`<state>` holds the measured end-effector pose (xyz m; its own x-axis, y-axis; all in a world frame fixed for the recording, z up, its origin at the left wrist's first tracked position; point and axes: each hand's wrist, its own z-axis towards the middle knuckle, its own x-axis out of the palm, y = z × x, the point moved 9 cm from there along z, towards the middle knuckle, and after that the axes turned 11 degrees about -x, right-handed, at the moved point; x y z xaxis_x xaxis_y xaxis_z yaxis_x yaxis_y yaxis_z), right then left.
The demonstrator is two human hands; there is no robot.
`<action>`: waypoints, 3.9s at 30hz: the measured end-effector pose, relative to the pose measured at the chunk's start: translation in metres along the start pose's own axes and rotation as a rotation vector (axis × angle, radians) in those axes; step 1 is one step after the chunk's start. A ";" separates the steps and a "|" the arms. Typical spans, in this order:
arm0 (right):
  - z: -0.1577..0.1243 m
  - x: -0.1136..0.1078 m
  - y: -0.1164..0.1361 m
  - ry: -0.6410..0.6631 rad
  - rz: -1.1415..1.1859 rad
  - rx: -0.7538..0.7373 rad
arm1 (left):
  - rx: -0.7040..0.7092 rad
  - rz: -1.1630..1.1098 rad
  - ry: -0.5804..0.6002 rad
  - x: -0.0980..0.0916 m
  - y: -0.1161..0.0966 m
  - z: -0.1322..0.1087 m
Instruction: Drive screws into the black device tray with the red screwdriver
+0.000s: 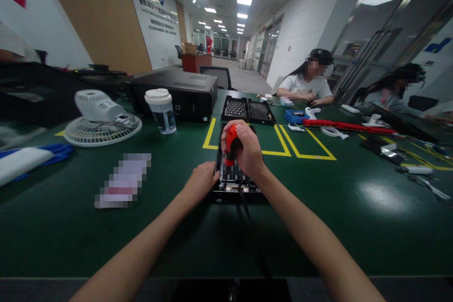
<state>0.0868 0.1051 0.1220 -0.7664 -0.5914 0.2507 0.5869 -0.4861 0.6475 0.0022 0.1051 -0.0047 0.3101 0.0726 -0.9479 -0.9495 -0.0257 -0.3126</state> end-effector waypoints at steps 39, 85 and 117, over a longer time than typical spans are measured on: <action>-0.003 -0.006 0.002 -0.093 -0.086 -0.016 | 0.044 -0.036 -0.026 -0.004 -0.003 -0.003; 0.009 -0.019 0.022 -0.157 -0.537 -0.135 | 0.014 -0.017 -0.015 -0.003 -0.002 -0.001; 0.012 0.007 -0.014 0.275 0.292 0.200 | 0.008 -0.006 -0.013 -0.001 -0.001 0.000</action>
<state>0.0703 0.1155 0.1231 -0.4624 -0.8477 0.2599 0.6855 -0.1559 0.7112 0.0028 0.1049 -0.0036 0.3154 0.0855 -0.9451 -0.9480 -0.0170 -0.3179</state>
